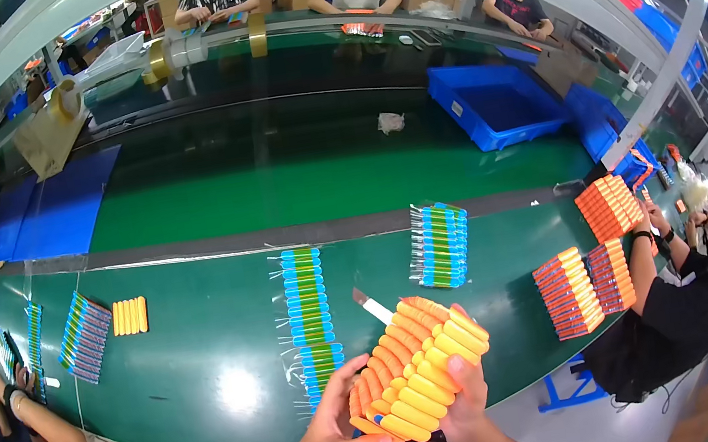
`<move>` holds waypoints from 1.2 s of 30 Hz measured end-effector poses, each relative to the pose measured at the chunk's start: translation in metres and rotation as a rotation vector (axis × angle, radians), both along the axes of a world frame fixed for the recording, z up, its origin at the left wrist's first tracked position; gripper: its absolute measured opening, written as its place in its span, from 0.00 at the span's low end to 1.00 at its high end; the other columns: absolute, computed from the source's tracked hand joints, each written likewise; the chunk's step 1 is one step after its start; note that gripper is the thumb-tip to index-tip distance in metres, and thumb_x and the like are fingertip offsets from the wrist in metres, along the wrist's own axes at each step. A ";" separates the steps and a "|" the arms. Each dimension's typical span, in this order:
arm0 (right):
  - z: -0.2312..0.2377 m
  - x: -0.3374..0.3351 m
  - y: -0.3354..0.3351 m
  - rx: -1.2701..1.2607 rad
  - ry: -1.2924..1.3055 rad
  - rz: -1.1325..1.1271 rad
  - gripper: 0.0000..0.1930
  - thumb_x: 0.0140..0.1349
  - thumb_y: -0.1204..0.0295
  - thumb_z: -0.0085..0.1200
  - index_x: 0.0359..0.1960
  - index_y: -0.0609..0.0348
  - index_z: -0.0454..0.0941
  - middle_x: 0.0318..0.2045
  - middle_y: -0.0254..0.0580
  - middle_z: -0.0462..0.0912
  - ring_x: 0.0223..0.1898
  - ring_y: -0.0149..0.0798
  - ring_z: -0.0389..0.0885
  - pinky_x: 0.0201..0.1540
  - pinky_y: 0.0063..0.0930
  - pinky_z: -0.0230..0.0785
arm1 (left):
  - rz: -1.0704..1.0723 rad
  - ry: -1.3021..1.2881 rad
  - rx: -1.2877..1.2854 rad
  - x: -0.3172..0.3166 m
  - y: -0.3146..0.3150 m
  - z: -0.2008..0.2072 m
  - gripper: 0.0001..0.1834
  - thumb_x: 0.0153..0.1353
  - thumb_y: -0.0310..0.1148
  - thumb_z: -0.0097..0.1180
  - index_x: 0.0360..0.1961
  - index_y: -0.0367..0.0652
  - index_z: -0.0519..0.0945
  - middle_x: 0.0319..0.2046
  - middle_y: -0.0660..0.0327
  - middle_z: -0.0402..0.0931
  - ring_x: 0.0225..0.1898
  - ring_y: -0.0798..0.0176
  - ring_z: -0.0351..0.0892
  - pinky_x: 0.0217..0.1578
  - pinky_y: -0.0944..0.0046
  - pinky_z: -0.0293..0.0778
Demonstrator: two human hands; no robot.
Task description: The person assembles small green and orange plastic components by hand at an assembly line table.
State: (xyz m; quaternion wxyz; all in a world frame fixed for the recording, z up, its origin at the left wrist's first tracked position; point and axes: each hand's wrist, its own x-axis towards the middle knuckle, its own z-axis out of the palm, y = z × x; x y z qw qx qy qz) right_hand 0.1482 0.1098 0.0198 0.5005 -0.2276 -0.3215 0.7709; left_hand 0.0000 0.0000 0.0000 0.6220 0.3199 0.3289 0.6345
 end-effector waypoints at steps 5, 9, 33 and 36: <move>0.001 0.004 0.014 -0.247 0.127 0.085 0.32 0.66 0.65 0.52 0.70 0.56 0.56 0.62 0.56 0.69 0.61 0.51 0.74 0.62 0.51 0.72 | -0.025 0.003 0.007 -0.001 0.004 -0.001 0.60 0.46 0.18 0.72 0.76 0.46 0.47 0.70 0.55 0.57 0.72 0.55 0.59 0.69 0.53 0.59; 0.006 -0.001 0.020 -0.289 0.091 0.170 0.27 0.68 0.66 0.47 0.67 0.62 0.60 0.58 0.56 0.74 0.57 0.50 0.78 0.59 0.49 0.75 | 0.032 -0.119 -0.104 0.003 0.007 0.001 0.58 0.50 0.21 0.72 0.76 0.44 0.46 0.69 0.56 0.57 0.72 0.57 0.58 0.69 0.54 0.58; -0.001 0.007 0.034 0.035 -0.129 0.023 0.29 0.70 0.57 0.51 0.66 0.58 0.59 0.60 0.53 0.71 0.60 0.48 0.75 0.63 0.46 0.71 | 0.161 0.021 -0.121 0.022 0.030 0.003 0.50 0.51 0.25 0.76 0.69 0.35 0.53 0.59 0.53 0.68 0.56 0.59 0.78 0.52 0.59 0.80; -0.010 0.023 0.048 -0.085 -0.094 0.071 0.28 0.70 0.55 0.51 0.64 0.58 0.61 0.59 0.52 0.72 0.58 0.47 0.77 0.61 0.46 0.72 | 0.156 0.085 -0.080 0.027 0.036 -0.004 0.49 0.51 0.26 0.76 0.68 0.35 0.55 0.59 0.53 0.71 0.58 0.60 0.77 0.55 0.59 0.78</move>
